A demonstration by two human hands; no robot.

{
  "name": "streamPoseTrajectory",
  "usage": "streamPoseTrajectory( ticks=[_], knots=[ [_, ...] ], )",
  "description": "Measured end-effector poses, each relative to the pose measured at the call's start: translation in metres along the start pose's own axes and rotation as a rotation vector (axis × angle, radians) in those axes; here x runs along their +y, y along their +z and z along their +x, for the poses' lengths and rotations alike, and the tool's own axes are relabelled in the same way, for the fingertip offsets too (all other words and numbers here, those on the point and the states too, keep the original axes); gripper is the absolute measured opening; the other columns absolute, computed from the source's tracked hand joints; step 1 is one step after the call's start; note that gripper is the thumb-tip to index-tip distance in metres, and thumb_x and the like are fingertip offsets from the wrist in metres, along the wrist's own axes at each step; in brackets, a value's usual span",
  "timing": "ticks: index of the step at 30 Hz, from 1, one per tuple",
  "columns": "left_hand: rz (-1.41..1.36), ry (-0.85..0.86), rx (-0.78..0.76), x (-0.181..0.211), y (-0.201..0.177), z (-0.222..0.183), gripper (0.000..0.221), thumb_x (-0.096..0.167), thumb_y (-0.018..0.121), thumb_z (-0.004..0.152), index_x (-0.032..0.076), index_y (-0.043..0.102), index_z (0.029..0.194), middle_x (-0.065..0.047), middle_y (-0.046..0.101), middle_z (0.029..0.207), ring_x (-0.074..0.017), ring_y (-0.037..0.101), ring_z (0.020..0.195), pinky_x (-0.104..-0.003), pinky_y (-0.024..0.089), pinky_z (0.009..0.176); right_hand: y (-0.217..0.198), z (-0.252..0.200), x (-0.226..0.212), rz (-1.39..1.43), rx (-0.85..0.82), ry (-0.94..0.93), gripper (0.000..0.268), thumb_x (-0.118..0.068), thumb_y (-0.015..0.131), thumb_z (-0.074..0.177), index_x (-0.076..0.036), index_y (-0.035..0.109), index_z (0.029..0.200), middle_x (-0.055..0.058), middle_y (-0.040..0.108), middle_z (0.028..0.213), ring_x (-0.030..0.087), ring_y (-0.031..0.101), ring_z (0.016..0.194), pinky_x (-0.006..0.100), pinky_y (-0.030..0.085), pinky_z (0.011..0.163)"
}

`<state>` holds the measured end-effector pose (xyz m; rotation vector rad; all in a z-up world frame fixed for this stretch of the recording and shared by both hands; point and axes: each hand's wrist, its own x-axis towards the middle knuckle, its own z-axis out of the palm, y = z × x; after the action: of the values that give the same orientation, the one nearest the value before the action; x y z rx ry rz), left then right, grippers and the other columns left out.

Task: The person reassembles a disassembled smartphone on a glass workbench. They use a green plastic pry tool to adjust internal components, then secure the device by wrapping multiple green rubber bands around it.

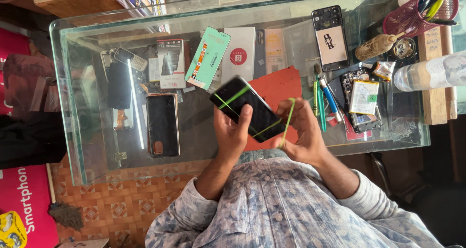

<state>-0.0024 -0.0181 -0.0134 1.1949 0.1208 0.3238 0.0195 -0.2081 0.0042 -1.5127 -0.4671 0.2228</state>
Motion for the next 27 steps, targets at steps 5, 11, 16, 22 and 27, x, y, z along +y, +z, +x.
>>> streamPoseTrajectory(
  ticks=[5, 11, 16, 22, 27],
  knots=[
    [0.208, 0.02, -0.342, 0.011, 0.001, -0.008, 0.034, 0.02, 0.07, 0.103, 0.001, 0.054, 0.127, -0.01, 0.071, 0.11, -0.0131, 0.071, 0.099, -0.033, 0.059, 0.085, -0.007, 0.021, -0.025, 0.011, -0.048, -0.031, 0.115, -0.062, 0.094, 0.06, -0.006, 0.036, 0.141, 0.006, 0.051, 0.13, 0.015, 0.058, 0.112, 0.032, 0.053, 0.097],
    [0.436, 0.178, -0.417, 0.016, 0.007, -0.012, 0.031, 0.018, 0.071, 0.101, 0.001, 0.055, 0.12, -0.012, 0.073, 0.096, -0.0155, 0.072, 0.088, -0.03, 0.058, 0.077, -0.013, 0.022, -0.013, -0.129, -0.131, 0.02, 0.101, -0.056, 0.092, 0.061, -0.004, 0.048, 0.135, 0.007, 0.058, 0.124, 0.017, 0.061, 0.116, 0.033, 0.053, 0.098],
    [0.302, 0.211, -0.291, 0.034, 0.008, -0.007, 0.026, 0.013, 0.07, 0.102, 0.0, 0.057, 0.121, -0.012, 0.073, 0.104, -0.0148, 0.074, 0.091, -0.03, 0.06, 0.081, 0.003, 0.004, 0.022, 0.215, -0.275, 0.447, 0.078, -0.036, 0.09, 0.077, 0.001, 0.054, 0.136, 0.012, 0.07, 0.124, 0.016, 0.068, 0.113, 0.035, 0.059, 0.096],
    [0.05, 0.026, -0.176, 0.036, 0.02, -0.008, 0.035, 0.008, 0.066, 0.103, -0.004, 0.051, 0.133, -0.009, 0.068, 0.115, -0.0118, 0.067, 0.098, -0.028, 0.057, 0.086, 0.012, -0.015, 0.03, 0.297, -0.074, 0.354, 0.045, -0.009, 0.079, 0.088, 0.004, 0.057, 0.125, 0.014, 0.072, 0.115, 0.018, 0.072, 0.106, 0.035, 0.063, 0.092],
    [0.042, 0.055, -0.105, 0.029, 0.022, 0.001, 0.037, 0.01, 0.065, 0.104, -0.002, 0.048, 0.135, -0.007, 0.065, 0.118, -0.0102, 0.064, 0.104, -0.027, 0.055, 0.091, 0.013, -0.03, 0.039, 0.41, 0.221, 0.277, 0.027, 0.003, 0.075, 0.096, 0.006, 0.061, 0.118, 0.02, 0.072, 0.108, 0.022, 0.07, 0.099, 0.039, 0.059, 0.085]
  ],
)
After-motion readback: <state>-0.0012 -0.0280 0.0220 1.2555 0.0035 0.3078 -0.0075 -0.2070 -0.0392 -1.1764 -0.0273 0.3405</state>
